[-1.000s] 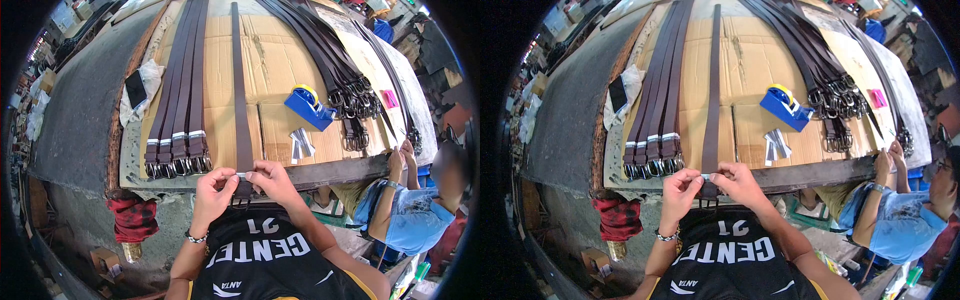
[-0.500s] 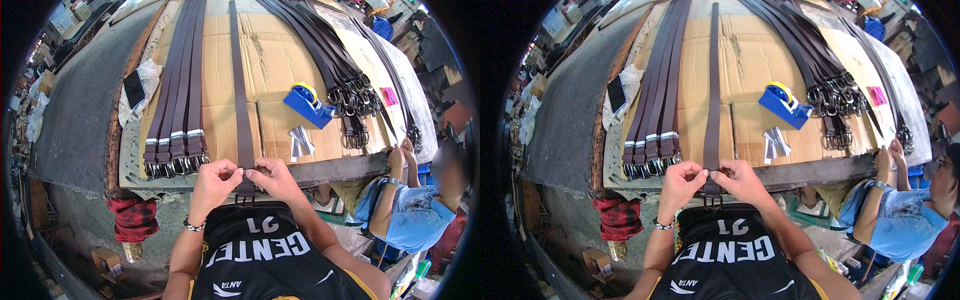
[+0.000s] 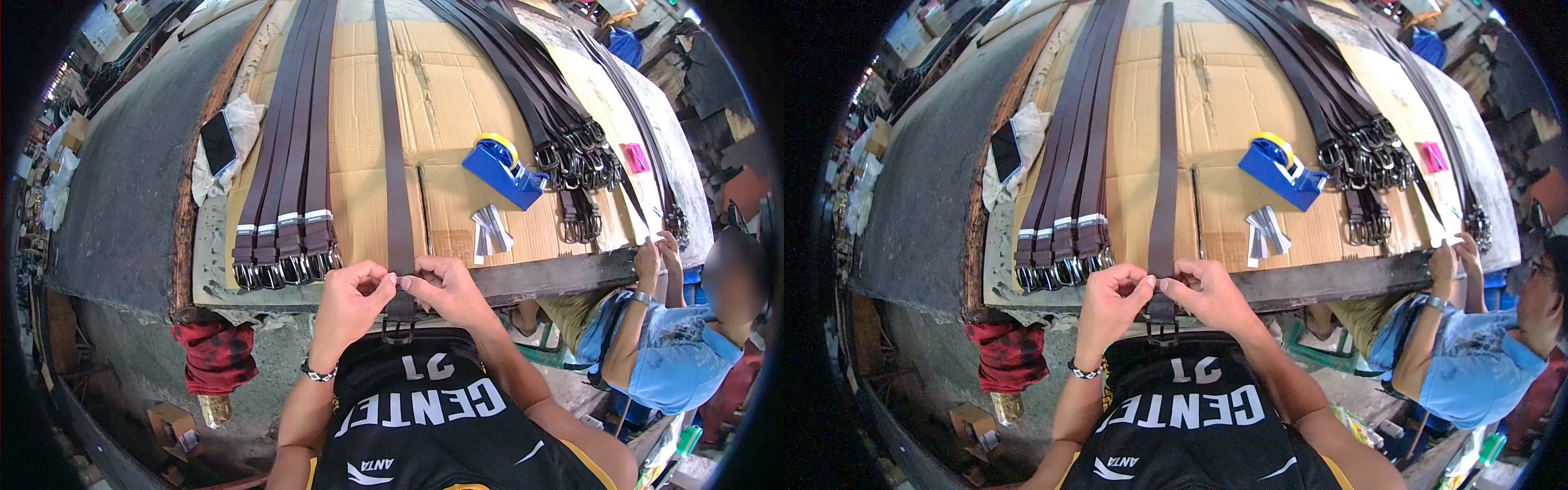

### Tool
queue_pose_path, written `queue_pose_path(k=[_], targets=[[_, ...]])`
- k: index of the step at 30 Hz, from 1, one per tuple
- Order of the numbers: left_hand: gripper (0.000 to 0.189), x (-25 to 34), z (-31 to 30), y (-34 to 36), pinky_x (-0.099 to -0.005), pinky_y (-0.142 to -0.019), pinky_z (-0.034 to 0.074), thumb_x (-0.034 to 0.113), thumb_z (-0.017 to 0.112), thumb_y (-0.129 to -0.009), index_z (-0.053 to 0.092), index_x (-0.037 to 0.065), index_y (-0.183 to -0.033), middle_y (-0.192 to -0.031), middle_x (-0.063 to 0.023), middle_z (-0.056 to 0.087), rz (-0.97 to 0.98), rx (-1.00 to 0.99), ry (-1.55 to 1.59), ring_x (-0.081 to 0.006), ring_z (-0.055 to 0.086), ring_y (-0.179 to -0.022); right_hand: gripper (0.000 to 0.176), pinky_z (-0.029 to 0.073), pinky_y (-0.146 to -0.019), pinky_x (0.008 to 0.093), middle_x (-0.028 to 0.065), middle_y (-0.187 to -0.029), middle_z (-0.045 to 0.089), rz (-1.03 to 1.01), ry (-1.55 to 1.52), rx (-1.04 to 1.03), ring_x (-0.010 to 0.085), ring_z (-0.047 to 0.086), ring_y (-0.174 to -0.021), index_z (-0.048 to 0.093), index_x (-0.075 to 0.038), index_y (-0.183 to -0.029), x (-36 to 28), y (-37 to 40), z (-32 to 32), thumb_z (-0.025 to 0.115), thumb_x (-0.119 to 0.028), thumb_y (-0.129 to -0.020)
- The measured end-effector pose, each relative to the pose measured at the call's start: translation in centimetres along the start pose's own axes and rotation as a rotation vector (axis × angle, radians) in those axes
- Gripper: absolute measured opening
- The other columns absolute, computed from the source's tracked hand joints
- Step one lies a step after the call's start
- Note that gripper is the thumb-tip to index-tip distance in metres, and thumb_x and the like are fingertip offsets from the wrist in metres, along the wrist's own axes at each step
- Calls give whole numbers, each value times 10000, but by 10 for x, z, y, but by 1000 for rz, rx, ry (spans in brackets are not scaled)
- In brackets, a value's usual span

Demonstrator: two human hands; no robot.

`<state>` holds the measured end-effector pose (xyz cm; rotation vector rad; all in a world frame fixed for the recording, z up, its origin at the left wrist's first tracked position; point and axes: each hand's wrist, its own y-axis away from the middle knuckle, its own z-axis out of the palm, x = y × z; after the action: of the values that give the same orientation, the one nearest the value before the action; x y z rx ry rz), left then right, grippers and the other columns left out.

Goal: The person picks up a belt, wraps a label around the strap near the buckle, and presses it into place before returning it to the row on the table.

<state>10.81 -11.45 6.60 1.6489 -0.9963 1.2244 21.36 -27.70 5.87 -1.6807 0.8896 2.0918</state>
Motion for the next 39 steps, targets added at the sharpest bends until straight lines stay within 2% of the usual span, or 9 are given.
queue_pose_path(k=[2, 5, 8, 13, 16, 19, 25, 31, 39], targets=[[143, 2, 0, 0, -210, -563, 462, 109, 675, -943, 661, -21, -884, -703, 12, 646, 27, 0, -25, -16, 551, -645, 217, 335, -492, 223, -51, -654, 524, 8, -32, 8, 18, 446, -580, 591, 2, -789, 1, 0, -1, 690, -136, -924], [130, -4, -3, 2, -206, -588, 466, 98, 649, -965, 665, -16, -907, -745, 10, 642, -9, -13, 209, -21, 557, -676, 193, 357, -488, 220, -37, -654, 540, 30, -104, 2, 30, 476, -552, 597, -13, -797, 8, -2, -4, 690, -125, -924], [132, -6, -3, 4, -198, -623, 471, 105, 637, -982, 664, -13, -928, -777, 11, 639, 13, -10, 274, -28, 564, -700, 155, 385, -502, 221, -21, -675, 556, 9, -173, -18, 47, 509, -556, 608, -16, -817, 8, -4, -8, 687, -98, -922], [162, -10, 5, 8, -199, -615, 446, 135, 646, -988, 651, -14, -924, -761, 36, 614, 56, 3, 213, -19, 536, -697, 131, 383, -504, 217, -22, -679, 560, 1, -148, -22, 43, 503, -553, 626, -14, -842, 11, -5, -9, 697, -97, -914], [159, -14, 7, 8, -203, -596, 425, 130, 655, -982, 643, -16, -919, -747, 40, 596, 63, 24, 189, -16, 516, -690, 196, 349, -505, 196, -63, -664, 550, -29, -36, -2, -3, 468, -593, 597, -29, -802, 13, -3, -7, 705, -137, -924], [163, -9, 9, 9, -205, -588, 416, 130, 661, -979, 633, -17, -912, -740, 33, 589, 84, 51, 147, -17, 505, -680, 179, 351, -531, 202, -72, -706, 557, -9, -22, -9, -8, 455, -642, 621, -14, -840, 5, -1, -4, 712, -144, -922], [195, -13, 11, 10, -205, -583, 406, 148, 646, -991, 610, -8, -880, -739, 33, 572, 95, 38, 160, -22, 492, -667, 181, 369, -538, 209, -58, -718, 568, 6, -49, 6, 2, 472, -643, 649, 15, -895, -6, 1, 3, 706, -155, -921], [203, -14, 9, 13, -215, -565, 399, 165, 616, -1011, 623, -9, -907, -733, 38, 552, 62, 42, 197, -30, 482, -647, 207, 380, -508, 224, -18, -672, 567, 64, 48, -87, 43, 505, -578, 613, 4, -830, -4, 2, -9, 681, -164, -930], [215, -15, 7, 15, -221, -585, 416, 175, 630, -1005, 649, -27, -934, -735, 26, 577, 77, 103, 164, -34, 505, -670, 192, 430, -559, 226, 0, -683, 581, -6, -16, -77, 63, 541, -608, 624, 16, -854, 3, -3, -7, 673, -147, -944]])
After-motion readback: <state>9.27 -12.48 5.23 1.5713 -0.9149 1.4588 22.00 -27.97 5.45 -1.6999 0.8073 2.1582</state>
